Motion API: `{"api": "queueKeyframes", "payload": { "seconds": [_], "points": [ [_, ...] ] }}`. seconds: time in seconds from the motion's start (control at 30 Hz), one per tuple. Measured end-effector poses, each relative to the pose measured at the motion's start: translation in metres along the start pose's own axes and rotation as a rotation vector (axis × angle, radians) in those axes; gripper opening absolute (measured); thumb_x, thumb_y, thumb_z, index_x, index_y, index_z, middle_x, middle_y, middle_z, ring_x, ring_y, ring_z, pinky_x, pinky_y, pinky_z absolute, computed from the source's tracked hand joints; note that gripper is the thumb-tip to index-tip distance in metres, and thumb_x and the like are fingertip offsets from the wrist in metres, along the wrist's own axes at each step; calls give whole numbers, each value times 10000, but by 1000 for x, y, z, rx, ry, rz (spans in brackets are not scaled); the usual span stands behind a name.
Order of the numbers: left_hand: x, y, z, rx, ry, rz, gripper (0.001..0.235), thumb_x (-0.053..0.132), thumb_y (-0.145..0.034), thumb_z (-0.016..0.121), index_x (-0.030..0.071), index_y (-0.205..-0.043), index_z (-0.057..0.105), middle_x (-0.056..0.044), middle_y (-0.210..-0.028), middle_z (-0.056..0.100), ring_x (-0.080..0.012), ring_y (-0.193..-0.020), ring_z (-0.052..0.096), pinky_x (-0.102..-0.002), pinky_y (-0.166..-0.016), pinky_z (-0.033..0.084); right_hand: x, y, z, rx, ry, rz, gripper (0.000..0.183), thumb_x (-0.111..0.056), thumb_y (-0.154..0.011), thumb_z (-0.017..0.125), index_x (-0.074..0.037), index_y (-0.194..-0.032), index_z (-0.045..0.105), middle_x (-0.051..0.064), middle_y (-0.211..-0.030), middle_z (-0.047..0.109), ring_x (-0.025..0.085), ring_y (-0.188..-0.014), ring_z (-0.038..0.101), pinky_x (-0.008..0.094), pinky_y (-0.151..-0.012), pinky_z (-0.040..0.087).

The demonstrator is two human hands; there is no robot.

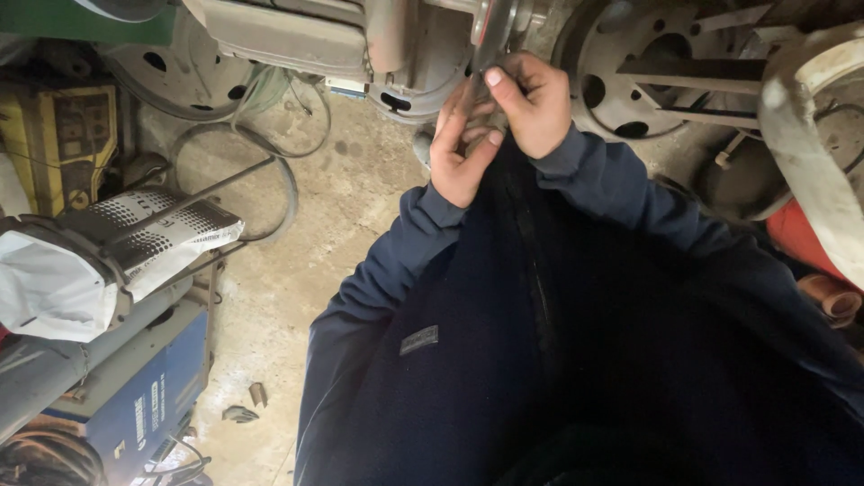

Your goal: Grinding and cleaning small circular metal components using a bench-mounted rotary tool in a workshop.

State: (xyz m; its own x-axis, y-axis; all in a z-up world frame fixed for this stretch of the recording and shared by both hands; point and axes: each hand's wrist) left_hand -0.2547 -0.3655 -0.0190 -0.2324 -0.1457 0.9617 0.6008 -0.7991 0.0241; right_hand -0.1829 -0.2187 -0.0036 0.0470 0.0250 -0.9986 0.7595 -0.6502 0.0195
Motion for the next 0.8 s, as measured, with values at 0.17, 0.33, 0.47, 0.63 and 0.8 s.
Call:
{"api": "queueKeyframes", "payload": {
  "seconds": [0.17, 0.33, 0.47, 0.63, 0.8],
  "points": [
    [-12, 4, -1, 5, 69, -4, 690, -96, -992, 655, -7, -1603, 348, -106, -1620, 376, -215, -1411, 546, -311, -1066, 560, 9, 1, 2, 6, 54, 18, 247, -187, -1117, 658, 32, -1002, 658, 19, -867, 635, 68, -789, 567, 242, -701, 478],
    [-13, 1, -3, -28, 164, -76, 723, -115, -995, 625, -3, -1631, 300, -95, -1535, 462, -204, -1389, 546, -321, -1103, 526, 4, 1, 4, -10, -162, 63, 257, -224, -1112, 622, 31, -1104, 651, 0, -950, 667, 64, -840, 606, 239, -747, 524],
    [-7, -1, -3, -49, 129, -83, 709, -118, -999, 625, -8, -1630, 323, -101, -1535, 470, -201, -1397, 537, -321, -1095, 528, 4, 0, 1, -8, -106, 72, 270, -237, -1132, 616, 20, -1057, 646, 1, -907, 651, 62, -828, 587, 238, -742, 505],
    [-28, 4, -6, -14, 231, -86, 707, -135, -1001, 607, 11, -1629, 317, -119, -1478, 540, -178, -1300, 595, -306, -1070, 525, 10, 1, 0, -17, -52, 56, 305, -273, -1139, 612, 9, -1028, 647, -9, -882, 638, 56, -810, 568, 239, -723, 480],
    [-22, 3, -7, 0, 254, -134, 705, -145, -1001, 596, 27, -1626, 320, -122, -1392, 592, -169, -1194, 647, -288, -1025, 536, 3, -1, 2, -17, -124, 95, 316, -292, -1126, 618, 7, -1027, 650, -17, -847, 636, 49, -766, 549, 229, -686, 450]
  ]
}}
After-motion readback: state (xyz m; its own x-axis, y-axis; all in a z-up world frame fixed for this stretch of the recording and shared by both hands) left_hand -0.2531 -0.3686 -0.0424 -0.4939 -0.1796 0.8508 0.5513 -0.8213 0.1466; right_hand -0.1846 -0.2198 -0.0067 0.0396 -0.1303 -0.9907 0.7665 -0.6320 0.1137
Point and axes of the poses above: each hand's wrist, its own y-axis away from the middle knuckle, its own z-axis out of the palm, x = y × z
